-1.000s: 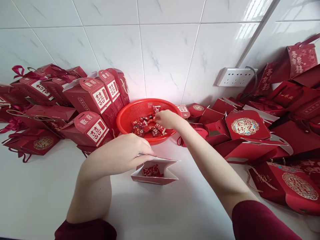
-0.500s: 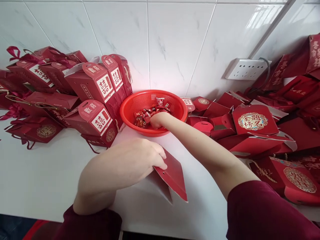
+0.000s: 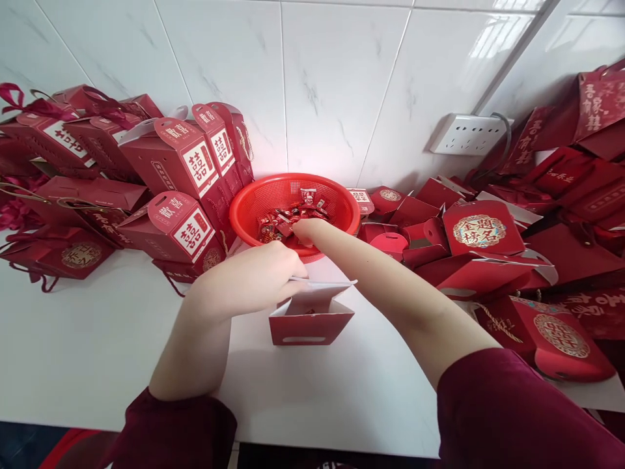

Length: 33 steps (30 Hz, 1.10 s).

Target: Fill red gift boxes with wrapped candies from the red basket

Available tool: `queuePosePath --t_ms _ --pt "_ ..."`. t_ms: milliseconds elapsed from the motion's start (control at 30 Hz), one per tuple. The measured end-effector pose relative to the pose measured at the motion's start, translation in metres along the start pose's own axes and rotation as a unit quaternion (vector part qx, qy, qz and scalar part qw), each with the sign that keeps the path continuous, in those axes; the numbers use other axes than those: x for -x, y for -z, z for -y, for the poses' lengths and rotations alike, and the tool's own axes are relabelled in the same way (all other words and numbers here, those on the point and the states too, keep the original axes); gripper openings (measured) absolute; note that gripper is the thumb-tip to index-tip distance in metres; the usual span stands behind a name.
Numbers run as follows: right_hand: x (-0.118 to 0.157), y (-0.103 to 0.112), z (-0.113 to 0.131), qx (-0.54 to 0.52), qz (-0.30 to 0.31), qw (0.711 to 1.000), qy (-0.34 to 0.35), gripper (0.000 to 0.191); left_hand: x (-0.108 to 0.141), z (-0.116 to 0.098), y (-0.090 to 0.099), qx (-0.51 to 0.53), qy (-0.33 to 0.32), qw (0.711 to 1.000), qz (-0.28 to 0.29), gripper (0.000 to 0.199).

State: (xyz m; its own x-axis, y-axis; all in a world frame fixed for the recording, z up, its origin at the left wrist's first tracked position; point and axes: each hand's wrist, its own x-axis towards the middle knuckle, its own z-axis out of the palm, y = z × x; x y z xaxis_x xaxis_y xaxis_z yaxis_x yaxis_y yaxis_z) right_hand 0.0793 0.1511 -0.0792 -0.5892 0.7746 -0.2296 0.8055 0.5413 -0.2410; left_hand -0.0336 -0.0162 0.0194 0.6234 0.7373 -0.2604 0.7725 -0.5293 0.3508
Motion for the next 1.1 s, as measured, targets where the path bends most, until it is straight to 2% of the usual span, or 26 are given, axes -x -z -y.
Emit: queuePosePath --t_ms 67,133,200,267,300,367,400,500,567,767,867,967,1100 --pt "0.004 0.008 0.000 0.010 -0.008 1.000 -0.013 0.029 -0.003 0.003 0.001 0.007 0.010 1.000 -0.008 0.030" --pt "0.014 0.018 -0.002 0.013 -0.045 0.999 -0.014 0.020 -0.005 0.005 0.004 0.011 0.019 0.999 -0.024 0.028" --pt "0.035 0.028 -0.005 0.004 -0.111 0.994 -0.005 0.018 -0.008 0.008 0.007 0.010 0.018 0.999 -0.037 0.028" --pt "0.066 0.034 -0.010 -0.019 -0.196 0.980 0.004 0.027 -0.012 0.012 0.010 0.009 0.018 0.999 -0.037 0.030" --pt "0.085 0.036 -0.013 -0.036 -0.240 0.970 0.006 0.029 -0.014 0.015 0.010 0.011 0.022 0.999 -0.035 0.030" --pt "0.123 0.038 -0.016 -0.161 -0.372 0.914 0.034 0.024 -0.021 0.021 0.011 0.013 0.033 0.999 -0.038 0.031" --pt "0.141 0.038 -0.016 -0.219 -0.397 0.889 0.055 0.023 -0.025 0.024 0.011 0.014 0.039 0.998 -0.044 0.031" --pt "0.180 0.035 -0.008 -0.343 -0.396 0.848 0.081 0.028 -0.036 0.033 0.010 0.022 0.041 0.997 -0.058 0.032" --pt "0.190 0.032 0.003 -0.362 -0.383 0.845 0.096 0.029 -0.042 0.037 0.009 0.038 0.037 0.997 -0.060 0.035" --pt "0.179 0.027 0.022 -0.233 -0.288 0.905 0.212 0.015 -0.046 0.042 0.009 0.138 0.018 0.988 -0.066 0.036" --pt "0.178 0.027 0.022 -0.196 -0.278 0.919 0.199 0.014 -0.044 0.046 0.013 0.162 0.031 0.985 -0.049 0.030" --pt "0.180 0.026 0.019 -0.182 -0.300 0.918 0.185 0.016 -0.040 0.045 0.016 0.199 0.057 0.977 -0.041 0.031" --pt "0.175 0.023 0.014 -0.192 -0.296 0.924 0.147 0.020 -0.038 0.041 0.017 0.211 0.083 0.974 -0.018 0.033"
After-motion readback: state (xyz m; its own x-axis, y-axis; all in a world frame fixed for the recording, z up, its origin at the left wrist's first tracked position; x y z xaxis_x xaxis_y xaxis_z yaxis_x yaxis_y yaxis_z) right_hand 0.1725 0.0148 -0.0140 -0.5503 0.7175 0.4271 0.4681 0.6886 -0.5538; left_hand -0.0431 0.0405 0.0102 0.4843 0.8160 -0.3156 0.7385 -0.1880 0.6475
